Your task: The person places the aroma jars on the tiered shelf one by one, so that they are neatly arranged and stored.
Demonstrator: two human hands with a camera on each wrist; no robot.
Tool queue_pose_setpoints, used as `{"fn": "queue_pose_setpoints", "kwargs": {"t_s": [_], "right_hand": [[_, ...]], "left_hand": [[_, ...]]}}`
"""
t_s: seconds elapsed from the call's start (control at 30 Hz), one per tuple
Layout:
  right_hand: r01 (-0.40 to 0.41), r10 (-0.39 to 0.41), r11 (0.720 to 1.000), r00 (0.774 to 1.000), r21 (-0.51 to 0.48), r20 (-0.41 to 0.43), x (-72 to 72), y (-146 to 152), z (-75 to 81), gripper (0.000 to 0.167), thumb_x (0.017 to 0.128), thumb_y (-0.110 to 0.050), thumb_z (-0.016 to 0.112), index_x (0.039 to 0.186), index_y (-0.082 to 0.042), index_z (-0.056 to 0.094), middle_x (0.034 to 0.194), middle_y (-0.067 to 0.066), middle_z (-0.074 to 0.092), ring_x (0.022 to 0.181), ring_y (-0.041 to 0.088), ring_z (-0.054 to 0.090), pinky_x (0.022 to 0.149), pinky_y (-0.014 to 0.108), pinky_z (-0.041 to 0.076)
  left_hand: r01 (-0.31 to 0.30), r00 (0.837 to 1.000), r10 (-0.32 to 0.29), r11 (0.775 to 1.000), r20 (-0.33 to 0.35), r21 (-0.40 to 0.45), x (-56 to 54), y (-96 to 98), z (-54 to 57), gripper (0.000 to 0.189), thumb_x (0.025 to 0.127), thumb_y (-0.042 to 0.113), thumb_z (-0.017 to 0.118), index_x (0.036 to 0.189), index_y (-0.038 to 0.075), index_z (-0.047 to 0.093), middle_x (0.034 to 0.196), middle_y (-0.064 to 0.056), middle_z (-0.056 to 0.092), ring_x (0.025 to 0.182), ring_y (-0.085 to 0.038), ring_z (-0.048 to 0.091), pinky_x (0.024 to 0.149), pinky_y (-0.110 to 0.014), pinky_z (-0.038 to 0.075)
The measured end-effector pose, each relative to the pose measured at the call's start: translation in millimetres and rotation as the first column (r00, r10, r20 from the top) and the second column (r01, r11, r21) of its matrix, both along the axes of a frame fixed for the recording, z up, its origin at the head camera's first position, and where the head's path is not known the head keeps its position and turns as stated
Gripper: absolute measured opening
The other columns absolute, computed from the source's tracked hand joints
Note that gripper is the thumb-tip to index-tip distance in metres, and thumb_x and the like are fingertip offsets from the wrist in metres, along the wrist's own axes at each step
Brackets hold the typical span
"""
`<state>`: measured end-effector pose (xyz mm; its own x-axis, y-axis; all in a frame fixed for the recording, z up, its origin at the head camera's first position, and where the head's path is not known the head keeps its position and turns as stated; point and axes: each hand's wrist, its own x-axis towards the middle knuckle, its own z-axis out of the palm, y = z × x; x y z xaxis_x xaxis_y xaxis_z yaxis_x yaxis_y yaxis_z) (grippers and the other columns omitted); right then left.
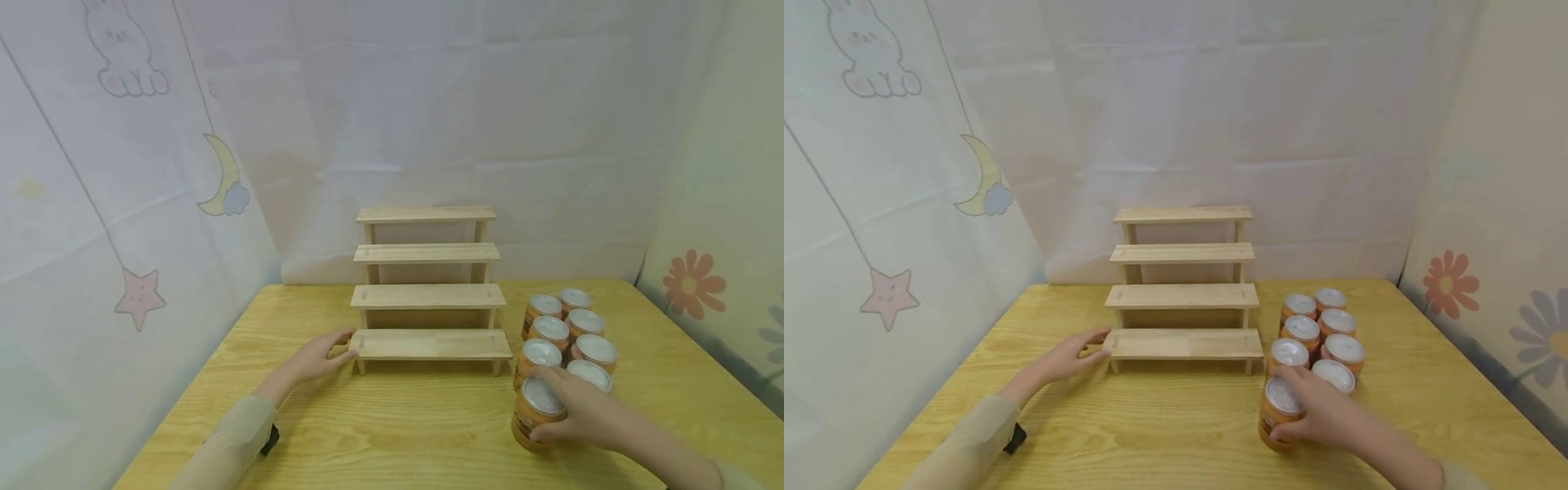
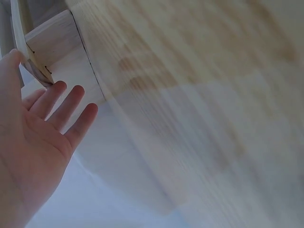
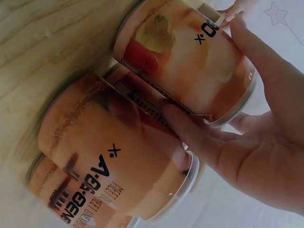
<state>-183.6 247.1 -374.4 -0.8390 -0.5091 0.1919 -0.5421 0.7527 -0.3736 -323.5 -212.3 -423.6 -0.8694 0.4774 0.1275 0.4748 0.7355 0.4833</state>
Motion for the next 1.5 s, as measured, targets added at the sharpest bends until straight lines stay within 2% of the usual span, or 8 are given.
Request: {"fn": "queue_pose_setpoints", "kwargs": {"t_s": [0.37, 0.43, 0.63, 0.67, 0.87, 1.1, 1.3, 1.5], "right_hand": [[0.038, -0.042, 0.998, 0.997, -0.053, -0.071, 1.6, -6, 2.2, 0.081, 0.067, -0.057, 0.076, 0.122, -0.004, 0.049, 0.109, 0.009, 0.064, 0.093, 0.022, 0.064, 0.069, 0.031, 0.053], [0.036, -0.043, 0.997, 0.993, -0.065, -0.108, 2.4, -6, 9.4, 0.078, 0.066, -0.057, 0.077, 0.118, -0.006, 0.05, 0.103, 0.003, 0.065, 0.087, 0.014, 0.064, 0.073, 0.033, 0.053], [0.031, -0.042, 0.991, 0.996, -0.128, -0.077, -5.5, -3, 48.9, 0.07, 0.069, -0.049, 0.079, 0.123, -0.013, 0.052, 0.1, -0.002, 0.062, 0.078, 0.001, 0.056, 0.068, 0.026, 0.051], [0.03, -0.041, 0.99, 0.997, -0.14, -0.073, -8.4, -3, 55.3, 0.069, 0.07, -0.047, 0.079, 0.124, -0.014, 0.052, 0.099, -0.002, 0.061, 0.075, 0.0, 0.054, 0.059, 0.021, 0.047], [0.023, -0.039, 0.973, 0.997, -0.231, -0.063, -30.6, -2, 88.5, 0.063, 0.076, -0.032, 0.079, 0.129, -0.013, 0.05, 0.094, 0.004, 0.058, 0.069, 0.007, 0.053, 0.054, 0.024, 0.048], [0.105, -0.116, 0.957, 0.993, -0.271, -0.027, -69.3, -7, 127.8, 0.074, 0.082, -0.033, 0.074, 0.139, -0.007, 0.037, 0.113, 0.012, 0.057, 0.098, 0.025, 0.057, 0.074, 0.033, 0.053], [0.101, -0.11, 0.926, 0.994, -0.364, -0.003, -106.6, -21, 148.2, 0.067, 0.084, -0.032, 0.072, 0.137, -0.008, 0.04, 0.12, 0.013, 0.054, 0.099, 0.025, 0.057, 0.074, 0.03, 0.052], [0.134, -0.134, 0.903, 0.991, -0.407, 0.029, -135.3, -40, 163.0, 0.069, 0.081, -0.038, 0.073, 0.139, -0.015, 0.043, 0.126, 0.012, 0.054, 0.108, 0.029, 0.057, 0.082, 0.042, 0.051]], "left_hand": [[-0.005, 1.0, 0.006, 1.0, 0.018, -0.027, -3.0, 1.6, 4.2, 0.067, 0.094, 0.05, 0.049, 0.147, 0.011, 0.033, 0.148, -0.009, 0.039, 0.126, -0.029, 0.048, 0.104, -0.049, 0.039], [-0.008, 1.0, 0.009, 1.0, 0.022, -0.027, -2.9, 1.8, 4.8, 0.067, 0.094, 0.05, 0.049, 0.147, 0.012, 0.032, 0.148, -0.008, 0.039, 0.126, -0.028, 0.048, 0.104, -0.049, 0.039], [-0.019, 1.0, 0.019, 1.0, 0.015, -0.018, -4.3, 2.3, 6.6, 0.066, 0.095, 0.049, 0.048, 0.147, 0.012, 0.032, 0.148, -0.009, 0.038, 0.128, -0.028, 0.046, 0.105, -0.049, 0.038], [-0.019, 1.0, 0.019, 1.0, 0.01, -0.017, -4.8, 2.4, 6.8, 0.066, 0.095, 0.048, 0.048, 0.147, 0.012, 0.032, 0.148, -0.009, 0.039, 0.128, -0.029, 0.046, 0.106, -0.049, 0.037], [-0.011, 1.0, 0.01, 0.999, -0.001, -0.038, -7.1, 1.7, 6.1, 0.066, 0.096, 0.05, 0.046, 0.147, 0.011, 0.032, 0.147, -0.011, 0.039, 0.127, -0.029, 0.047, 0.106, -0.048, 0.037], [-0.022, 1.0, 0.022, 0.999, 0.005, -0.037, -4.5, 1.6, 3.6, 0.066, 0.095, 0.052, 0.045, 0.147, 0.013, 0.033, 0.147, -0.009, 0.039, 0.127, -0.028, 0.046, 0.107, -0.048, 0.037], [-0.032, 0.999, 0.032, 0.998, -0.009, -0.05, -2.0, 2.7, -1.8, 0.067, 0.095, 0.053, 0.045, 0.147, 0.014, 0.032, 0.147, -0.008, 0.039, 0.127, -0.027, 0.047, 0.107, -0.048, 0.037], [-0.024, 0.999, 0.023, 0.999, -0.024, -0.045, 2.5, 5.3, -3.5, 0.067, 0.095, 0.053, 0.044, 0.147, 0.012, 0.033, 0.147, -0.01, 0.04, 0.125, -0.028, 0.049, 0.106, -0.049, 0.037]]}}
